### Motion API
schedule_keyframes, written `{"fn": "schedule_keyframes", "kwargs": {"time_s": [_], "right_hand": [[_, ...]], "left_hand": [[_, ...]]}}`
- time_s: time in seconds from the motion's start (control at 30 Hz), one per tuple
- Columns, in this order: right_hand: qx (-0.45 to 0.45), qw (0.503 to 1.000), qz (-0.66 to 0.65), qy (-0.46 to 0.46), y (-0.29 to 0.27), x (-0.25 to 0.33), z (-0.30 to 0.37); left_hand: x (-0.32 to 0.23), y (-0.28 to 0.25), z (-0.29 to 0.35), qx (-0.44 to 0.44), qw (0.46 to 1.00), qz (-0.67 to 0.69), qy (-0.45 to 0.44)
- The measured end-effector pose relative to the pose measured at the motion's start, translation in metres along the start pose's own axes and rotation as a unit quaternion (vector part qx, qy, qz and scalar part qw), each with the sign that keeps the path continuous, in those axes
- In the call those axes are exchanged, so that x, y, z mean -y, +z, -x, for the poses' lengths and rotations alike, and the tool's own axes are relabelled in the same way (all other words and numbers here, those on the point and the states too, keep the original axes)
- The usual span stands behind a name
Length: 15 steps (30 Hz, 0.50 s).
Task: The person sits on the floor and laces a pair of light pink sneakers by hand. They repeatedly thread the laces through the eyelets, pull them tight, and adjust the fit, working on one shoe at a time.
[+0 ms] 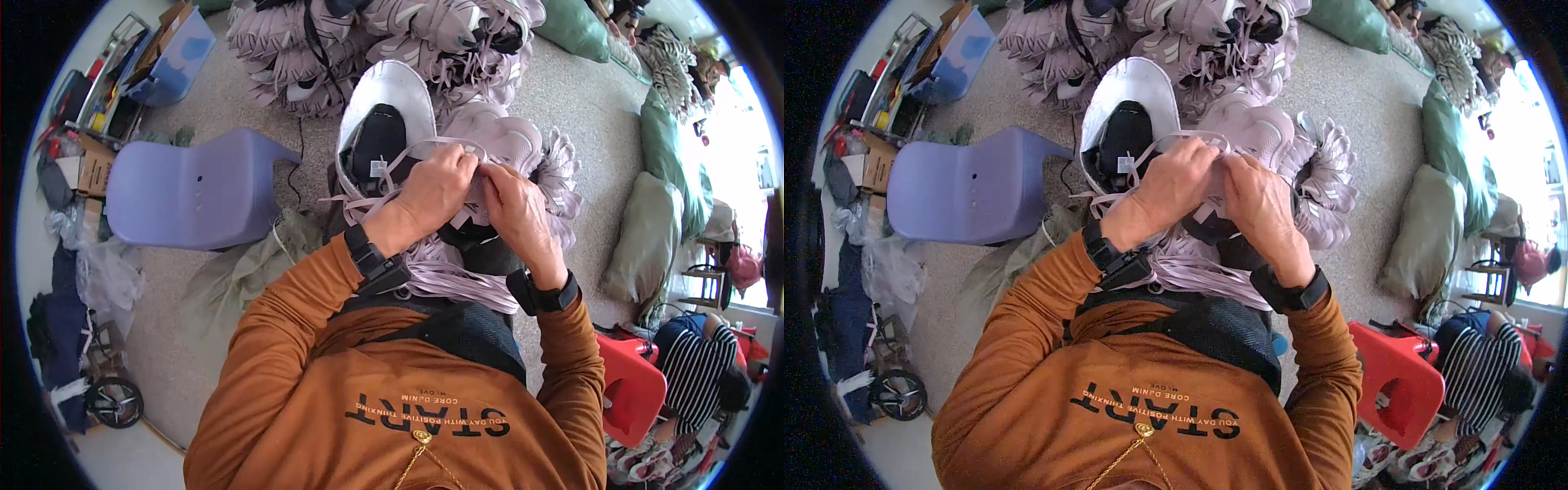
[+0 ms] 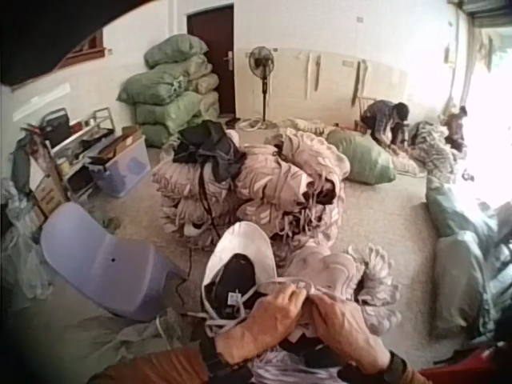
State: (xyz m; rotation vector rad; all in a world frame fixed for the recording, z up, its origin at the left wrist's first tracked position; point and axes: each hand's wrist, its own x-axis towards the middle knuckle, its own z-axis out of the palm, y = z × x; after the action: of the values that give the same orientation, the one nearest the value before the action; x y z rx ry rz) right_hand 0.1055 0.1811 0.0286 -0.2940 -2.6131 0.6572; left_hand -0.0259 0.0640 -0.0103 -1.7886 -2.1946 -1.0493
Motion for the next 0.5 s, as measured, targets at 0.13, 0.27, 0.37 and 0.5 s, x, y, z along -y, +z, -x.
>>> {"fn": "schedule_keyframes", "kwargs": {"time_s": [0.13,0.27,0.37,0.5], "right_hand": [[0.005,1.0,0.014,0.025,0.005,0.0,-0.004],[0.031,0.997,0.069,0.024,0.011,0.0,-0.008],[0.047,0.991,0.126,0.026,0.018,-0.001,-0.011],[0.063,0.979,0.196,0.01,0.024,0.0,-0.012]], "left_hand": [[0.003,0.001,0.002,-0.032,0.999,0.023,-0.014],[0.012,0.0,-0.002,-0.051,0.99,0.119,-0.056],[0.012,-0.004,-0.005,-0.044,0.969,0.213,-0.116],[0.012,-0.007,-0.005,-0.036,0.961,0.239,-0.133]]}}
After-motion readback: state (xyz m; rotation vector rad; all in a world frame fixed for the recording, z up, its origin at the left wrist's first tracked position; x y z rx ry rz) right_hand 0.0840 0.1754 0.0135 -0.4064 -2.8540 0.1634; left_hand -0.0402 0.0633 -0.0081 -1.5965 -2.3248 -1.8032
